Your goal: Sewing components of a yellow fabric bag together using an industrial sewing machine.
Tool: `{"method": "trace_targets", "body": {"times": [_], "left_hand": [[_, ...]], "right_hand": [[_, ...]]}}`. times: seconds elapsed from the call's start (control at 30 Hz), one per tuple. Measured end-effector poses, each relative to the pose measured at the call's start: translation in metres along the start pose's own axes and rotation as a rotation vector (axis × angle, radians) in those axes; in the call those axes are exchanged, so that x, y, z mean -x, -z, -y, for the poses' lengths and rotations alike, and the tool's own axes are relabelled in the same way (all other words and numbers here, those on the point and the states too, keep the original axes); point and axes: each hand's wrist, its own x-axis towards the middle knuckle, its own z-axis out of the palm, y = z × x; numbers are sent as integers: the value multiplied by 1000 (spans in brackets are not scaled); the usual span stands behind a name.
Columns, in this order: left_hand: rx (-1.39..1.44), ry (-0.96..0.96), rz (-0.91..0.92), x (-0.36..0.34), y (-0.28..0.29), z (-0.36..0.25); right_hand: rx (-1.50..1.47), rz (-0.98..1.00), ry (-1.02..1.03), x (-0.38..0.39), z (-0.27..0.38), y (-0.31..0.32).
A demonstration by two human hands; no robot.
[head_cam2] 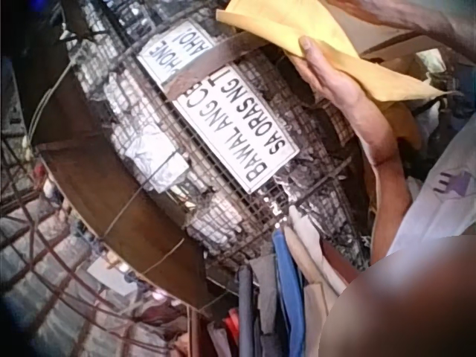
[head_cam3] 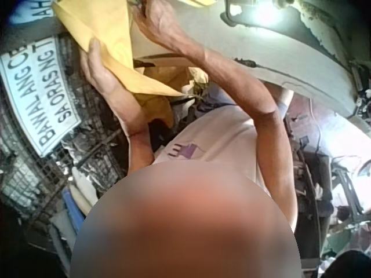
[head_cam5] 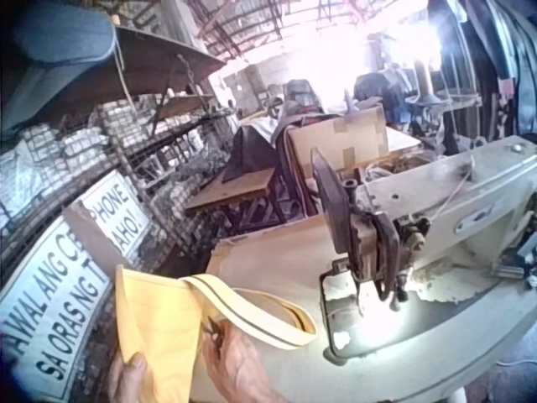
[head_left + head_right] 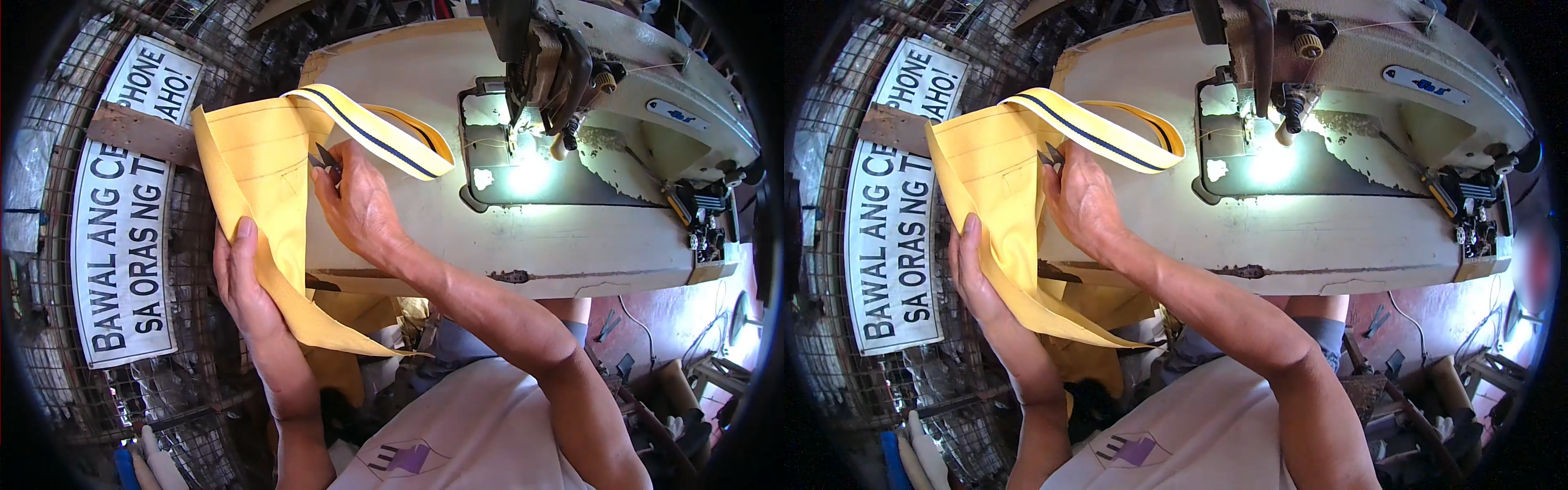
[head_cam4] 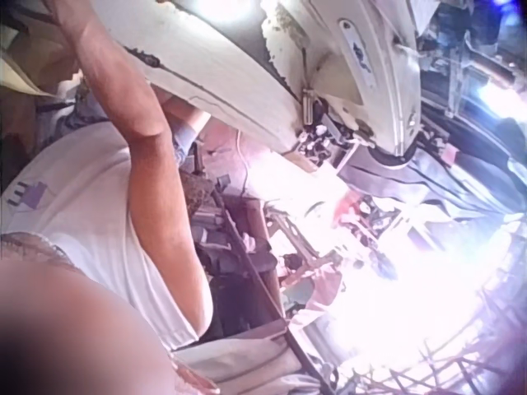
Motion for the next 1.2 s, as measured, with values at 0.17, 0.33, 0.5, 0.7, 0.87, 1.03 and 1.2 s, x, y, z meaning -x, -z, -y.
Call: {"method": "trace_targets", "body": {"times": [0.17, 0.33, 0.5, 0.7, 0.87, 1.03, 1.2], "left_hand": [[-3, -6, -15, -1, 1, 1], [15, 7, -4, 3, -5, -3], [30, -14, -23, 2, -12, -8], [-5, -129, 325, -47, -75, 39], [-797, -346, 504, -100, -67, 112], [-1153, -173, 64, -184, 10, 151], [-389, 589, 409, -208, 76, 175]], "right_hand": [[25, 60, -106, 14, 7, 10], [75, -7, -32, 1, 1, -5], [106, 43, -49, 3, -8, 42], [1049, 39, 217, 51, -11, 194], [1456, -100, 104, 56, -16, 249], [1465, -127, 347, 61, -22, 253], [1362, -118, 244, 63, -28, 257]]}}
